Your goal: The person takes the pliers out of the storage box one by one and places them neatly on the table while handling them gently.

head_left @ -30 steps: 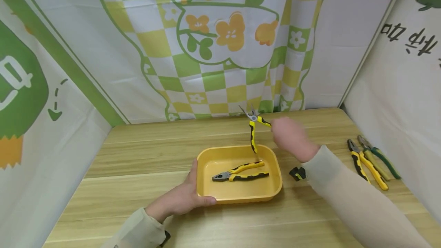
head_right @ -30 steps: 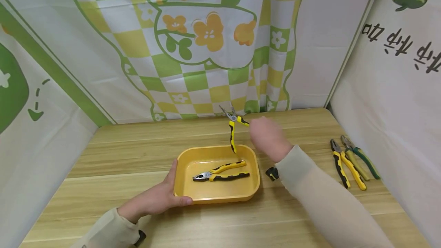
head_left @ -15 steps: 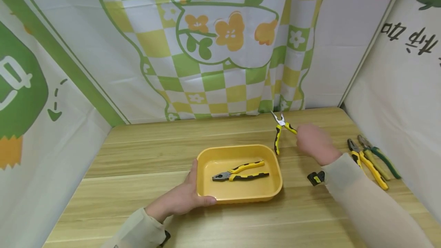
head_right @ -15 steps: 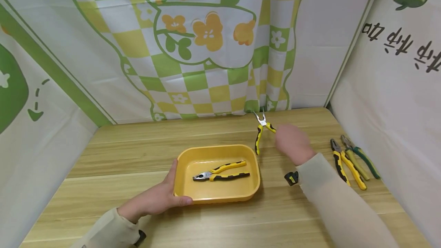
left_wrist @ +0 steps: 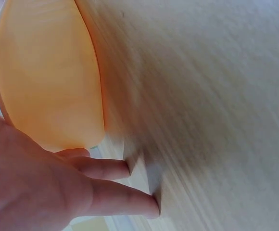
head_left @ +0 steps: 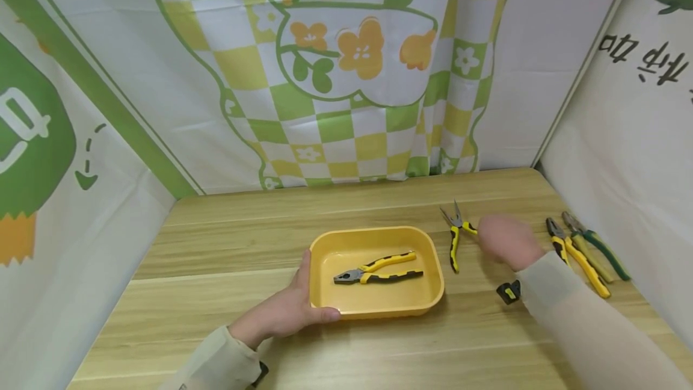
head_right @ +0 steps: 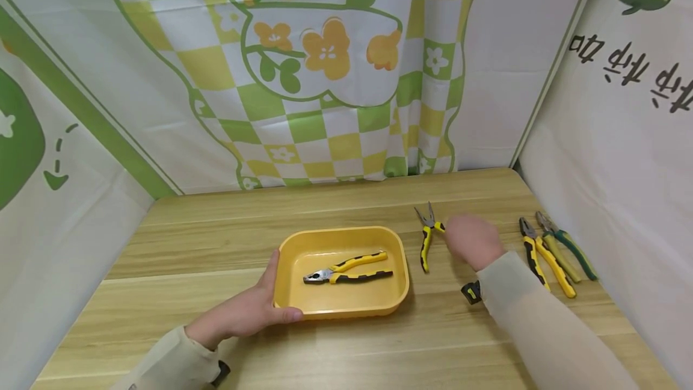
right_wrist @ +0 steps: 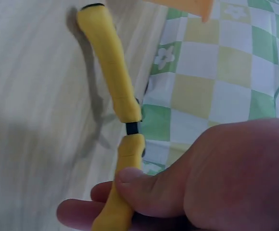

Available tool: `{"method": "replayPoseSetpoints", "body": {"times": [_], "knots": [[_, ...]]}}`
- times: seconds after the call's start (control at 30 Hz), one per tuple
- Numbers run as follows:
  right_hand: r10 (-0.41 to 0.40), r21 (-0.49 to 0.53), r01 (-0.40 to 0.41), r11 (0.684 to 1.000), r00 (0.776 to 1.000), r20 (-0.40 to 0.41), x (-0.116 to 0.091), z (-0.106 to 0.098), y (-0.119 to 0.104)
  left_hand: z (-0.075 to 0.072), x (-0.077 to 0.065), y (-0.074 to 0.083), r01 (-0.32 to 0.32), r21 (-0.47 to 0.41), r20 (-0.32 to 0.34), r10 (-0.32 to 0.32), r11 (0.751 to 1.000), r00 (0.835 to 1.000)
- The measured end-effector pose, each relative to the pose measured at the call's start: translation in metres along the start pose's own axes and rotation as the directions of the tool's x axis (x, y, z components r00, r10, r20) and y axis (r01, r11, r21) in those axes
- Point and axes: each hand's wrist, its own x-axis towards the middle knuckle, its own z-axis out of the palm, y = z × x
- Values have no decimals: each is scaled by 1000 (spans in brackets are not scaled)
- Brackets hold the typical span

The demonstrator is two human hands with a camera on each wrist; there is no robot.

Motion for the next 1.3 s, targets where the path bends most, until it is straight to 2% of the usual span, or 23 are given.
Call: {"method": "replayPoseSetpoints", "body": {"times": [0.2,0.37,0.7,0.83,0.93,1.07,1.3], "knots": [[14,-26,-13,1000,999,48,-1,5,0,0,1,-1,2,-5,4,-2,1000,1000],[28,-44,-26,999,998,58,-2,6,-2,-1,0,0,-4,-12,8,4,1000,1000],[94,33,-96,995,994,62,-2,6,-11,-1,0,0,-22,-11,11,22,1000,1000],[108,30,-109,994,993,44,2,8,-21,-1,0,-1,-29,-17,11,29,999,1000],[97,2,-97,995,995,18,6,12,-31,-1,0,-1,-32,-21,11,32,999,999],[88,14,-88,996,996,1,8,19,-43,-1,0,0,-24,-20,12,25,1000,1000],[43,6,-43,999,999,-19,4,24,-48,-1,-1,4,-15,-23,12,15,1000,1000]]}}
